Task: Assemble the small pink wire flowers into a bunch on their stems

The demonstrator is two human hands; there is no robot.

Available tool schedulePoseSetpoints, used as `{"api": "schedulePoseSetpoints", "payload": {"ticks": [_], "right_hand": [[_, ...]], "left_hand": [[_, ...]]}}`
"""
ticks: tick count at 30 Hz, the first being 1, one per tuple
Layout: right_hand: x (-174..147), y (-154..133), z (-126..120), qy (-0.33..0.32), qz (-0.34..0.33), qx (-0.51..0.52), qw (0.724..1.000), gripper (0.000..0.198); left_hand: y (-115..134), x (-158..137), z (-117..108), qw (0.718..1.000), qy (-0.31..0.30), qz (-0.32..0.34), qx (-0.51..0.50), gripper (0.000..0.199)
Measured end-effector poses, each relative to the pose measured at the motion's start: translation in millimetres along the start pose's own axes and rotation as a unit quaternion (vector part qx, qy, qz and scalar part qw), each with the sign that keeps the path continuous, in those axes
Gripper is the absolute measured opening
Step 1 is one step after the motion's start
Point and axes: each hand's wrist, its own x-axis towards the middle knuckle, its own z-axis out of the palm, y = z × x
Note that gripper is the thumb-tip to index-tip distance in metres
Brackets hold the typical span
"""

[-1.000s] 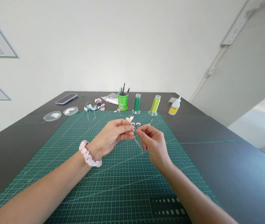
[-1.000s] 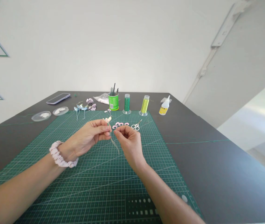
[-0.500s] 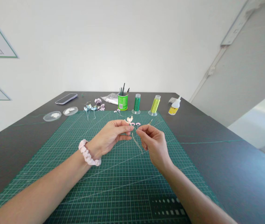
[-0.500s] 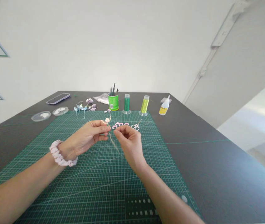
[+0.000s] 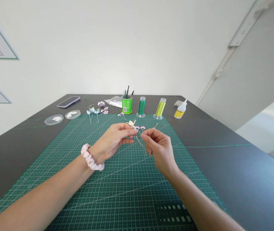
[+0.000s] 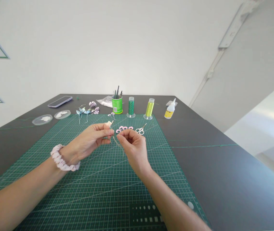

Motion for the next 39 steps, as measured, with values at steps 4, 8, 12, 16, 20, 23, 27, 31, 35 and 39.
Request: {"api": "schedulePoseSetpoints", "payload": {"ticks": [4, 8, 12, 16, 20, 23, 27, 31, 35, 39], "right_hand": [[0.2, 0.0, 0.3, -0.005, -0.012, -0.004, 1.0, 0.014], [-1.3, -0.8, 1.6, -0.007, -0.029, -0.03, 0.999, 0.013], [-3.1, 0.6, 2.6, -0.002, -0.044, -0.073, 0.996, 0.009], [-3.7, 3.0, 2.5, 0.003, -0.061, -0.103, 0.993, 0.01], [-3.9, 1.1, 2.9, -0.003, -0.067, -0.102, 0.993, 0.012], [-3.8, -2.4, 3.4, -0.014, -0.059, -0.083, 0.995, 0.012], [-2.4, -3.8, 2.7, -0.02, -0.038, -0.042, 0.998, 0.011], [-0.1, -0.8, 0.8, -0.007, -0.016, -0.011, 1.0, 0.011], [1.0, 1.5, -0.9, 0.004, 0.027, 0.028, 0.999, 0.016], [1.3, 2.4, -2.4, 0.003, 0.043, 0.048, 0.998, 0.018]], "left_hand": [[0.7, 0.4, -0.1, 1.0, 0.007, 0.014, -0.011, 0.026], [-1.7, 1.6, -1.2, 0.999, 0.005, 0.027, -0.028, 0.025], [-5.4, 3.5, -1.7, 0.998, 0.01, 0.049, -0.047, 0.023], [-5.9, 3.3, 0.8, 0.996, 0.031, 0.078, -0.034, 0.022], [-4.1, 1.7, 4.1, 0.995, 0.036, 0.094, 0.008, 0.026], [-4.5, 1.4, 4.6, 0.992, 0.042, 0.111, 0.039, 0.026], [-5.8, 1.4, 3.4, 0.993, 0.029, 0.105, 0.052, 0.022], [-4.3, 1.6, 1.5, 0.998, 0.003, 0.054, 0.027, 0.021], [-2.3, 1.9, -0.3, 1.0, -0.02, 0.003, -0.006, 0.015], [-1.9, 1.9, -0.2, 0.999, -0.038, -0.011, -0.012, 0.011]]}}
